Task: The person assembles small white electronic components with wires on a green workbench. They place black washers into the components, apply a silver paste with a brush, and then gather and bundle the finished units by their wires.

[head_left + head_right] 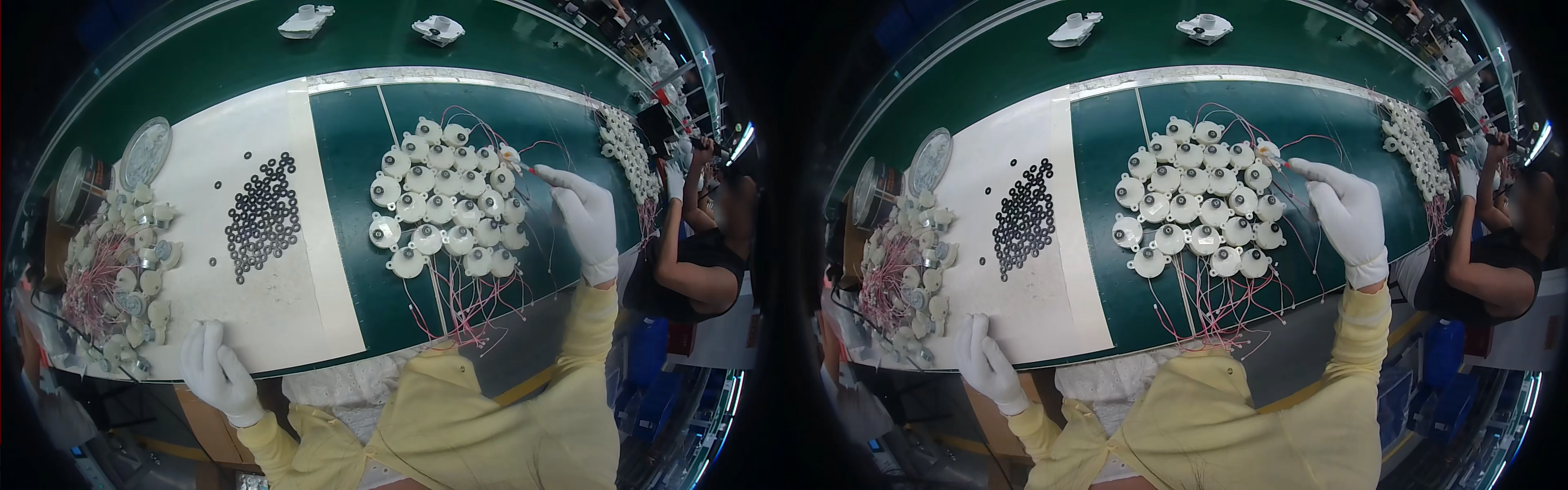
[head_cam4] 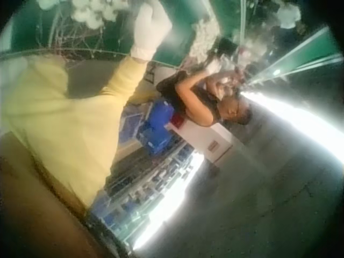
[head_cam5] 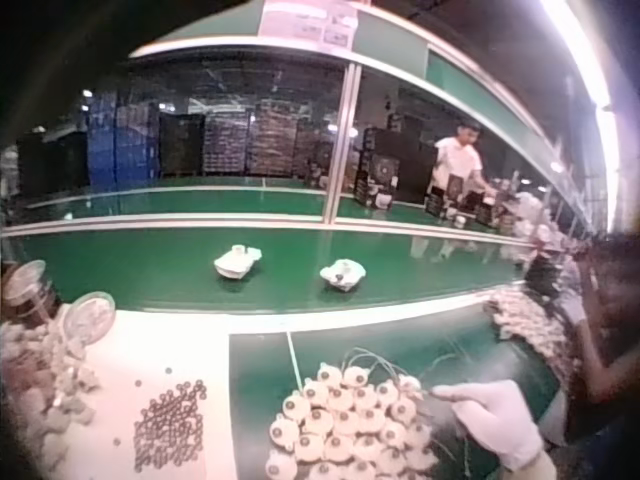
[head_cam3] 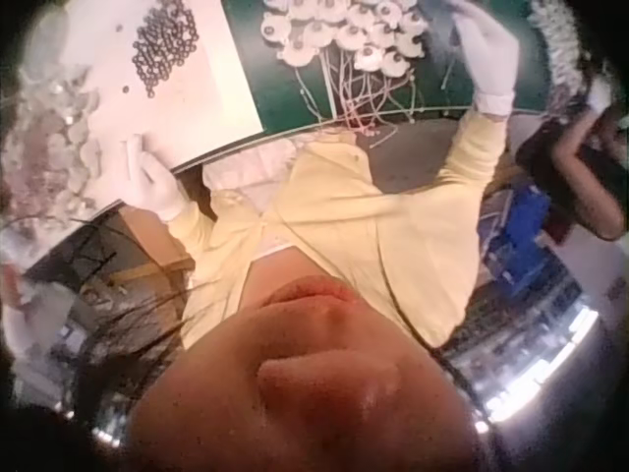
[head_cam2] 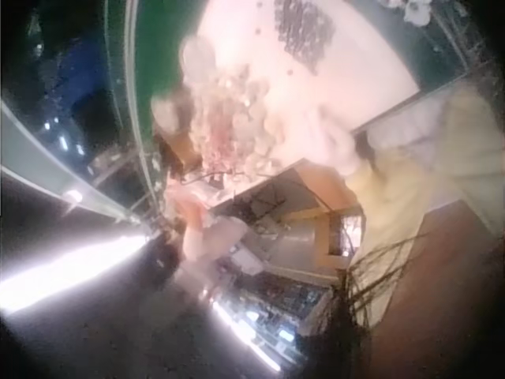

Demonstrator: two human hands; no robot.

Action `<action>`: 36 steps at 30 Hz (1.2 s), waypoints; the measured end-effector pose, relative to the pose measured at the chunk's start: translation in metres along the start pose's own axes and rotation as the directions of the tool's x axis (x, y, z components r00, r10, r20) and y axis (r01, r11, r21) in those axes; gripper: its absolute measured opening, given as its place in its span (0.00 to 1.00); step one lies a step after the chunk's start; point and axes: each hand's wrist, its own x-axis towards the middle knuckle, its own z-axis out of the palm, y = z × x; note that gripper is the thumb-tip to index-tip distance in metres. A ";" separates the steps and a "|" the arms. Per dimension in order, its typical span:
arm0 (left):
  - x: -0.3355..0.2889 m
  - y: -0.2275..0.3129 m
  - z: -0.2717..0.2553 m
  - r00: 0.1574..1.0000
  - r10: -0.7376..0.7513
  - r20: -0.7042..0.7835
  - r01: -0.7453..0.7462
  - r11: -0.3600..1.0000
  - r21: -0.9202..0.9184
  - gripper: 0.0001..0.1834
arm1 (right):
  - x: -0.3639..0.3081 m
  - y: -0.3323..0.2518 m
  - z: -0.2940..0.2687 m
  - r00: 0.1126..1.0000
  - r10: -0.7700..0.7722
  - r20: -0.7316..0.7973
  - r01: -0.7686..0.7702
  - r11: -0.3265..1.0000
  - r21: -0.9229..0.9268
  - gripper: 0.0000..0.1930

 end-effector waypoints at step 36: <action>0.000 0.001 0.000 1.000 0.021 -0.005 -0.021 1.000 -0.003 0.15 | -0.036 0.012 -0.007 0.981 -0.046 -0.189 0.048 0.999 0.008 0.17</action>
